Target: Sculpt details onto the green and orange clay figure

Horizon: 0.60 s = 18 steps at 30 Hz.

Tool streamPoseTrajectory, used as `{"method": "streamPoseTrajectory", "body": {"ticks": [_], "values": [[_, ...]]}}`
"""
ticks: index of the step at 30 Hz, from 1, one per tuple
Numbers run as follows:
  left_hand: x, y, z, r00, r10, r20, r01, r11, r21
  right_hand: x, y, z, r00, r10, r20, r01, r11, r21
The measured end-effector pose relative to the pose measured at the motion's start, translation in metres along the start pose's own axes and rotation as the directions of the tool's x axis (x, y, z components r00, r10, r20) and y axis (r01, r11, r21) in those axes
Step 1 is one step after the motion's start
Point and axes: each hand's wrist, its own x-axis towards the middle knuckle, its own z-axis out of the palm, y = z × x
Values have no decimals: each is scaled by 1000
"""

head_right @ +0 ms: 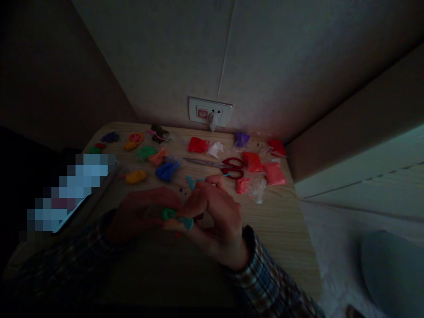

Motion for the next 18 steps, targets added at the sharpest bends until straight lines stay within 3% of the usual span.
{"method": "streamPoseTrajectory", "body": {"ticks": [4,10,18], "values": [[-2,-3,0,999,-19,-25,18,998,-62,-2,0,-2,998,53,-37,-52,998,29],[-3,-2,-1,999,-19,-40,17,999,-41,-1,-1,-5,999,39,-23,-39,999,-28],[-1,1,-2,999,35,-25,-34,999,33,-2,3,2,990,-26,-137,30,999,29]]}}
